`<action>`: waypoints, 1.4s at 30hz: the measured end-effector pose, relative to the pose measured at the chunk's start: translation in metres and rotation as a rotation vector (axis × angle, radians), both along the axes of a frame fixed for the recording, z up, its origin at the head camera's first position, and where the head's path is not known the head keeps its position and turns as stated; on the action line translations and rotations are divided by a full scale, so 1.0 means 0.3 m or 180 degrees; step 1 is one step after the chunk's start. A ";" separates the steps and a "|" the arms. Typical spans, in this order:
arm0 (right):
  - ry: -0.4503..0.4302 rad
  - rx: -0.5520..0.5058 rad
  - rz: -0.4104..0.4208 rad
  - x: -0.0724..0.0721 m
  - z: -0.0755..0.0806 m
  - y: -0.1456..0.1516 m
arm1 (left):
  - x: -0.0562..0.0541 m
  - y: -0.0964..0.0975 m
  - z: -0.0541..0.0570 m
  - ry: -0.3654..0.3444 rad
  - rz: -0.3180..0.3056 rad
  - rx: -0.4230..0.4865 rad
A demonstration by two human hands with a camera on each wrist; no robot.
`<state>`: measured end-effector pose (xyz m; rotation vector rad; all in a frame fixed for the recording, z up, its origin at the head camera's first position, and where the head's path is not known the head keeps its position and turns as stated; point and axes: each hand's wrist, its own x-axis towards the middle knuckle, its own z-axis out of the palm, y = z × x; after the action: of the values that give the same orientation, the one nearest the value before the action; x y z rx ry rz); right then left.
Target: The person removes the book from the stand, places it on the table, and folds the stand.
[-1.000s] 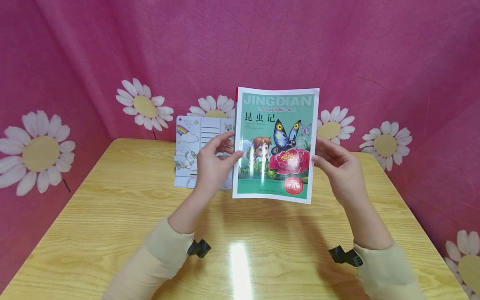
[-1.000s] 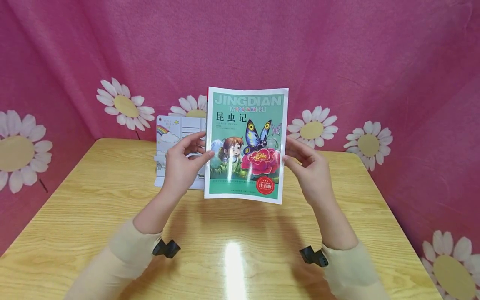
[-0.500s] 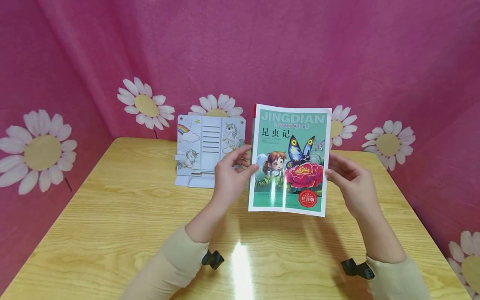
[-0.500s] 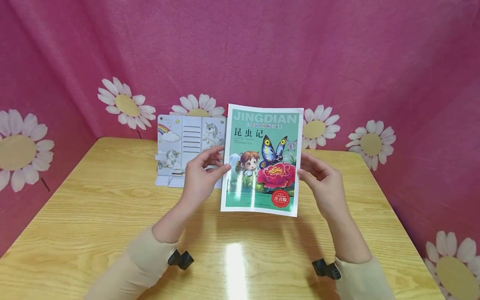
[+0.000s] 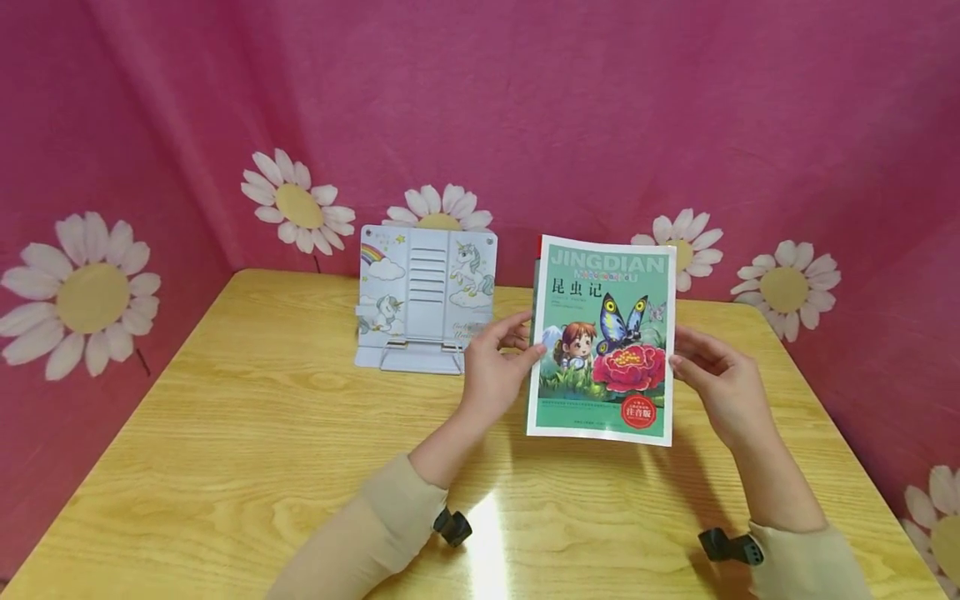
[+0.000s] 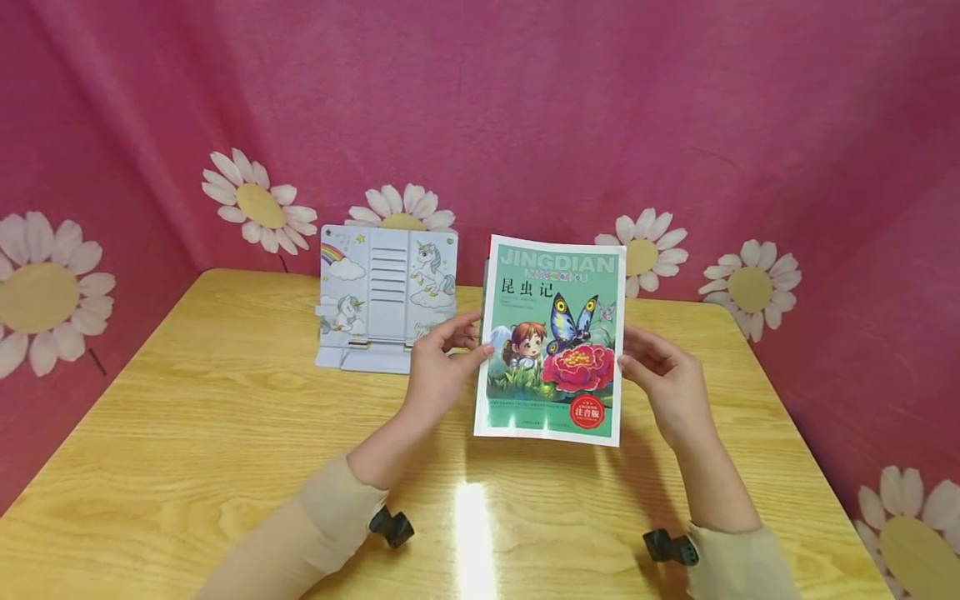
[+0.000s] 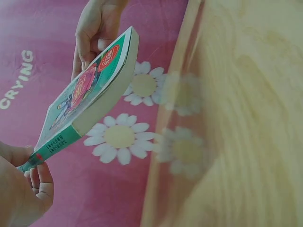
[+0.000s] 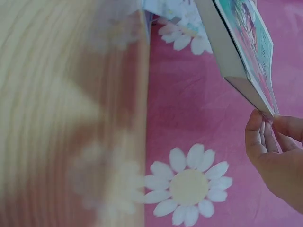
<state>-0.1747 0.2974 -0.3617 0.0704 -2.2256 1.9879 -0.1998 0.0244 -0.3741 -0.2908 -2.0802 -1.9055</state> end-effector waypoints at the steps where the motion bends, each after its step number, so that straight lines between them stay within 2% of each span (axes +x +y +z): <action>1: -0.0036 -0.0004 -0.0003 0.000 -0.007 0.010 | -0.001 0.010 -0.006 -0.0043 -0.0014 -0.0008; 11: -0.0296 -0.0251 0.0109 -0.019 -0.062 0.085 | -0.028 0.080 -0.053 -0.0312 -0.0132 -0.0065; 21: -0.0825 0.0266 0.0108 -0.047 -0.090 0.138 | -0.064 0.127 -0.138 -0.0619 -0.0195 -0.0128; 28: -0.0872 0.0589 0.0303 -0.080 -0.121 0.172 | -0.092 0.151 -0.188 -0.0871 -0.0158 -0.0194; 34: -0.0999 0.0876 0.0359 -0.116 -0.140 0.191 | -0.116 0.165 -0.214 -0.1076 -0.0152 -0.0257; 42: -0.1306 0.0984 0.0469 -0.160 -0.160 0.210 | -0.140 0.170 -0.229 -0.1306 -0.0221 -0.0269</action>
<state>-0.2227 0.3605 -0.4097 -0.1568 -2.8506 1.8402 -0.2418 0.0753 -0.4427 0.0152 -2.4410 -2.0592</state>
